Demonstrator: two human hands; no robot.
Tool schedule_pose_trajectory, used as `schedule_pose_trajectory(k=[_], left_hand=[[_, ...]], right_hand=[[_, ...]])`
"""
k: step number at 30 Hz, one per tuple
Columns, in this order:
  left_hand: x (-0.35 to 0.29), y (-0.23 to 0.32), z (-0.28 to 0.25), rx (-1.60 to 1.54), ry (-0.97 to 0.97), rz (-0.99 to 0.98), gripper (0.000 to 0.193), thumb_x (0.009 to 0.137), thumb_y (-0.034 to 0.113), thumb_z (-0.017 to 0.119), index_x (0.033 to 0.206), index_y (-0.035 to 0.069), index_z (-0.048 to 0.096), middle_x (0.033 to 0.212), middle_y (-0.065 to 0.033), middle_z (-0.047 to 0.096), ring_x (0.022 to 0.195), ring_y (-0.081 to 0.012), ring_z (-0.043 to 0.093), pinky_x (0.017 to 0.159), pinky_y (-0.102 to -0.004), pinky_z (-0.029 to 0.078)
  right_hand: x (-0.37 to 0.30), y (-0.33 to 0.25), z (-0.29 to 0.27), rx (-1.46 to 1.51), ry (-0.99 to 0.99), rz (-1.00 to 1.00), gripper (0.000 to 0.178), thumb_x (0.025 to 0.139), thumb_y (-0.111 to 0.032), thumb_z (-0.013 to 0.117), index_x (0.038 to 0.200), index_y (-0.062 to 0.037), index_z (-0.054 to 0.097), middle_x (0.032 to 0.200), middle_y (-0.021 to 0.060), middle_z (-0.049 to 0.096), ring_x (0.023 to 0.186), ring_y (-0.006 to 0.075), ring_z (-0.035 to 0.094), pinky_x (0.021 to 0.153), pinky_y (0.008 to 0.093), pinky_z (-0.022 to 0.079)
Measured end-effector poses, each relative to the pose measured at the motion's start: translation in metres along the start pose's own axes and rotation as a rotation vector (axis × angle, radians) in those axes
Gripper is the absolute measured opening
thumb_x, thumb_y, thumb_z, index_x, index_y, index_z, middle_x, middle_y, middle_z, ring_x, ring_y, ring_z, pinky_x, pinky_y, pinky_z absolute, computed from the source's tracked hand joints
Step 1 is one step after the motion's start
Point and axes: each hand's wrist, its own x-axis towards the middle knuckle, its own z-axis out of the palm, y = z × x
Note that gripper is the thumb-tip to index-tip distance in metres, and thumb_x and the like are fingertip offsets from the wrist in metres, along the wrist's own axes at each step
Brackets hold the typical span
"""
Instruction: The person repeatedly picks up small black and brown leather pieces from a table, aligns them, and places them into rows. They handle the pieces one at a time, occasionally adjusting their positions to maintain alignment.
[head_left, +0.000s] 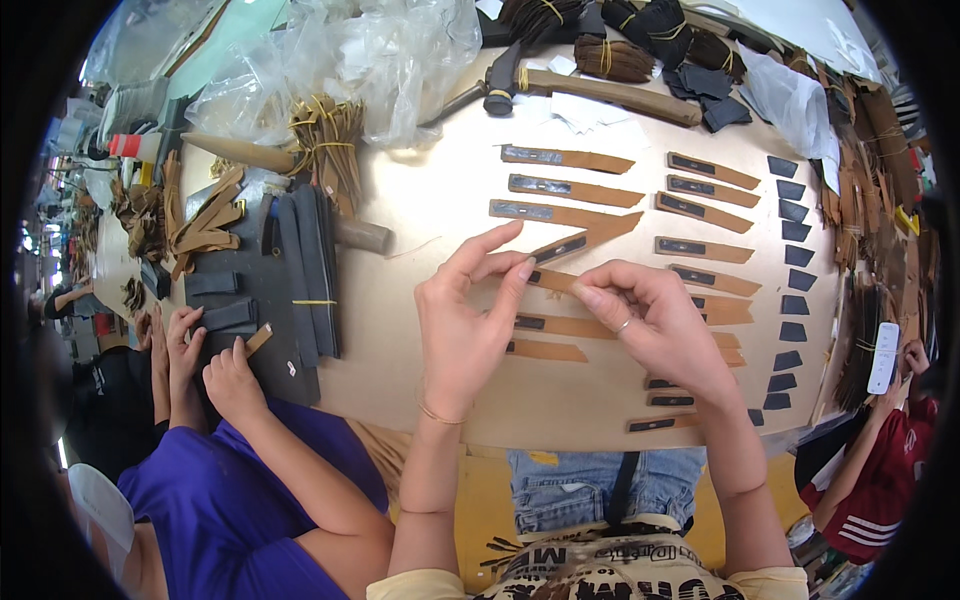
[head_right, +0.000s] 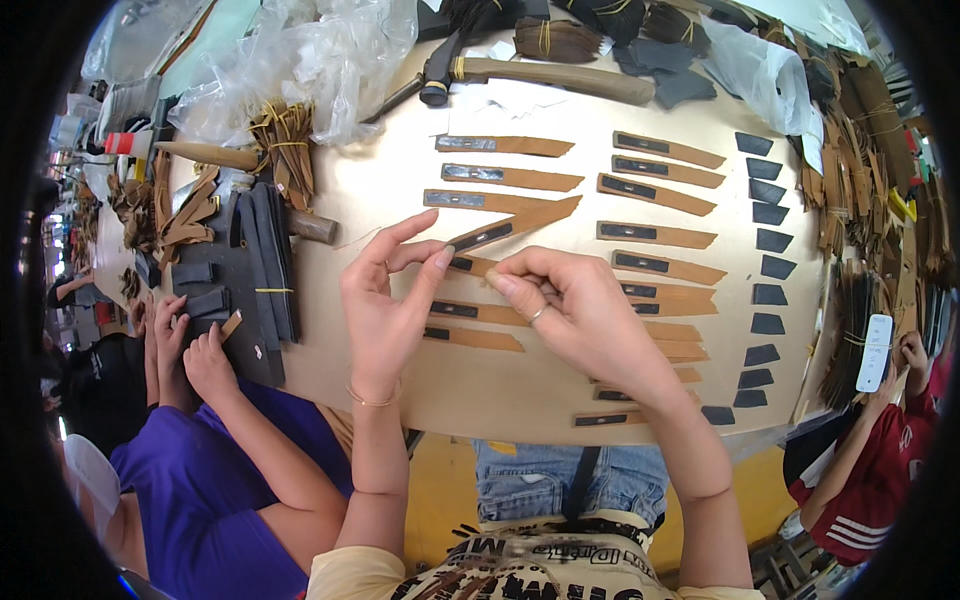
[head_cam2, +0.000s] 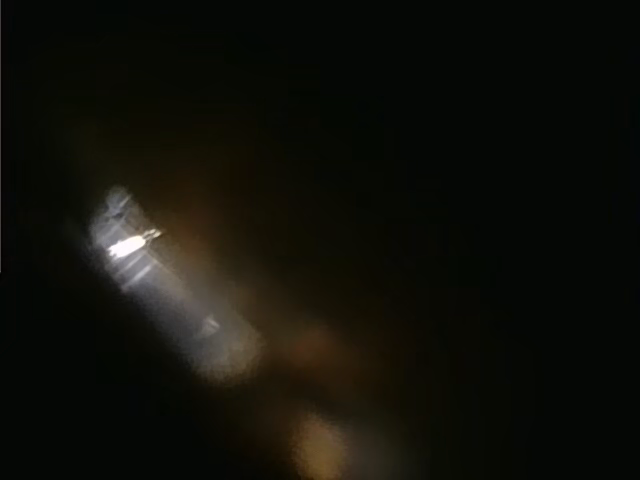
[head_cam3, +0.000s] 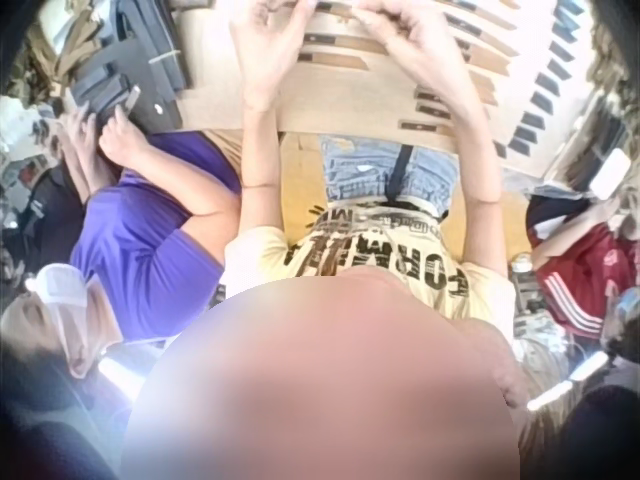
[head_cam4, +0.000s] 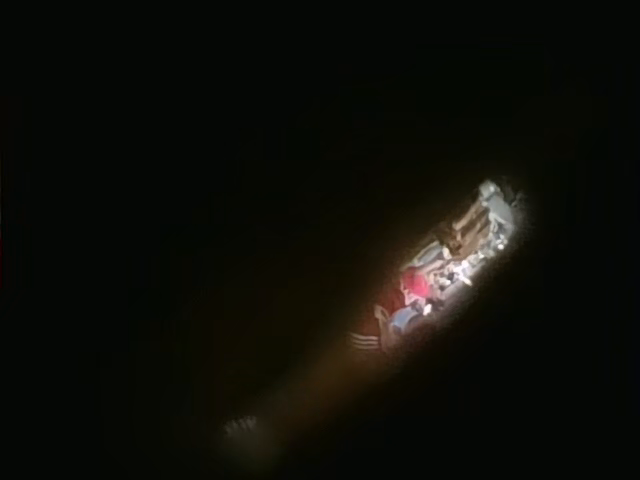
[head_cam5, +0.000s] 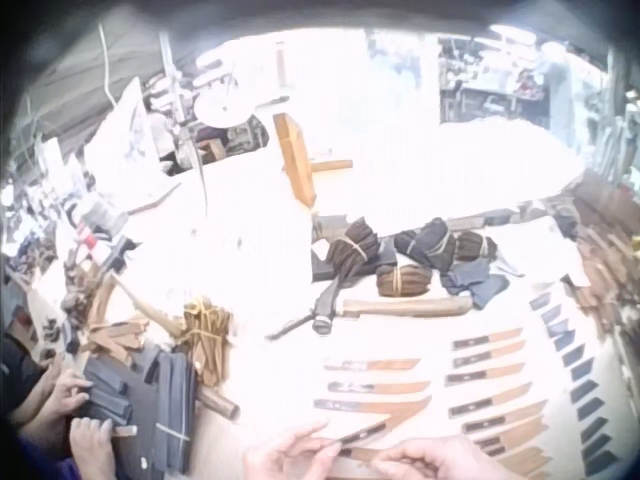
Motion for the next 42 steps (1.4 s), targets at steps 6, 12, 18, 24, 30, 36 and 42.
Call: schedule_pose_trajectory(k=[6, 12, 18, 24, 30, 36, 42], left_hand=[[-0.008, 0.011, -0.002, 0.026, -0.035, 0.012, 0.044, 0.088, -0.004, 0.068, 0.131, -0.003, 0.057, 0.097, -0.0084, 0.074, 0.097, -0.0109, 0.067, 0.091, -0.025, 0.048], [-0.01, 0.013, 0.0, 0.216, -0.043, 0.154, 0.051, 0.086, -0.004, 0.068, 0.135, -0.002, 0.053, 0.095, -0.0097, 0.075, 0.093, -0.0132, 0.07, 0.092, -0.0269, 0.049], [-0.009, 0.013, 0.005, 0.263, -0.002, 0.267, 0.05, 0.084, -0.005, 0.07, 0.131, -0.001, 0.055, 0.091, -0.0109, 0.076, 0.088, -0.014, 0.071, 0.089, -0.0285, 0.051], [-0.008, 0.01, 0.007, 0.223, -0.017, 0.2, 0.048, 0.083, -0.006, 0.07, 0.127, 0.002, 0.056, 0.091, -0.009, 0.076, 0.086, -0.0144, 0.07, 0.087, -0.0286, 0.049], [-0.007, 0.01, 0.008, 0.205, 0.008, 0.16, 0.047, 0.083, -0.006, 0.07, 0.126, 0.005, 0.056, 0.09, -0.0077, 0.075, 0.085, -0.0149, 0.07, 0.085, -0.0274, 0.047], [-0.007, 0.016, 0.011, 0.298, -0.009, 0.236, 0.043, 0.084, -0.007, 0.07, 0.123, 0.001, 0.054, 0.087, -0.0082, 0.075, 0.083, -0.0098, 0.069, 0.086, -0.0258, 0.05], [-0.006, 0.014, 0.008, 0.235, 0.015, 0.141, 0.037, 0.084, -0.007, 0.069, 0.117, 0.001, 0.055, 0.087, -0.007, 0.074, 0.082, -0.0116, 0.069, 0.082, -0.0266, 0.05]], right_hand=[[0.006, -0.005, 0.015, -0.282, 0.162, -0.321, 0.014, 0.094, -0.01, 0.064, 0.097, 0.0035, 0.064, 0.076, 0.0087, 0.06, 0.061, 0.0156, 0.053, 0.057, 0.0289, 0.043], [0.007, -0.005, 0.023, -0.451, 0.172, -0.385, 0.011, 0.094, -0.008, 0.062, 0.099, 0.0017, 0.063, 0.085, 0.0148, 0.061, 0.072, 0.034, 0.06, 0.064, 0.0393, 0.048], [0.01, -0.007, 0.02, -0.531, 0.156, -0.39, 0.008, 0.092, -0.006, 0.058, 0.094, 0.0011, 0.06, 0.084, 0.0156, 0.059, 0.072, 0.0358, 0.063, 0.063, 0.0435, 0.052], [0.014, -0.006, 0.016, -0.467, 0.132, -0.37, 0.008, 0.091, -0.006, 0.058, 0.094, 0.0014, 0.06, 0.085, 0.016, 0.059, 0.072, 0.0363, 0.062, 0.063, 0.0439, 0.052], [0.016, -0.005, 0.018, -0.469, 0.122, -0.334, 0.007, 0.093, -0.005, 0.06, 0.098, 0.0003, 0.059, 0.086, 0.0155, 0.059, 0.074, 0.0367, 0.058, 0.064, 0.0411, 0.047], [0.014, -0.005, 0.017, -0.512, 0.126, -0.314, 0.007, 0.093, -0.006, 0.061, 0.098, -0.0007, 0.059, 0.084, 0.0157, 0.058, 0.072, 0.0373, 0.057, 0.063, 0.0419, 0.046], [0.017, -0.002, 0.017, -0.39, 0.177, -0.318, 0.007, 0.088, -0.004, 0.062, 0.091, 0.0002, 0.059, 0.079, 0.0138, 0.058, 0.066, 0.0301, 0.059, 0.061, 0.0385, 0.048]])
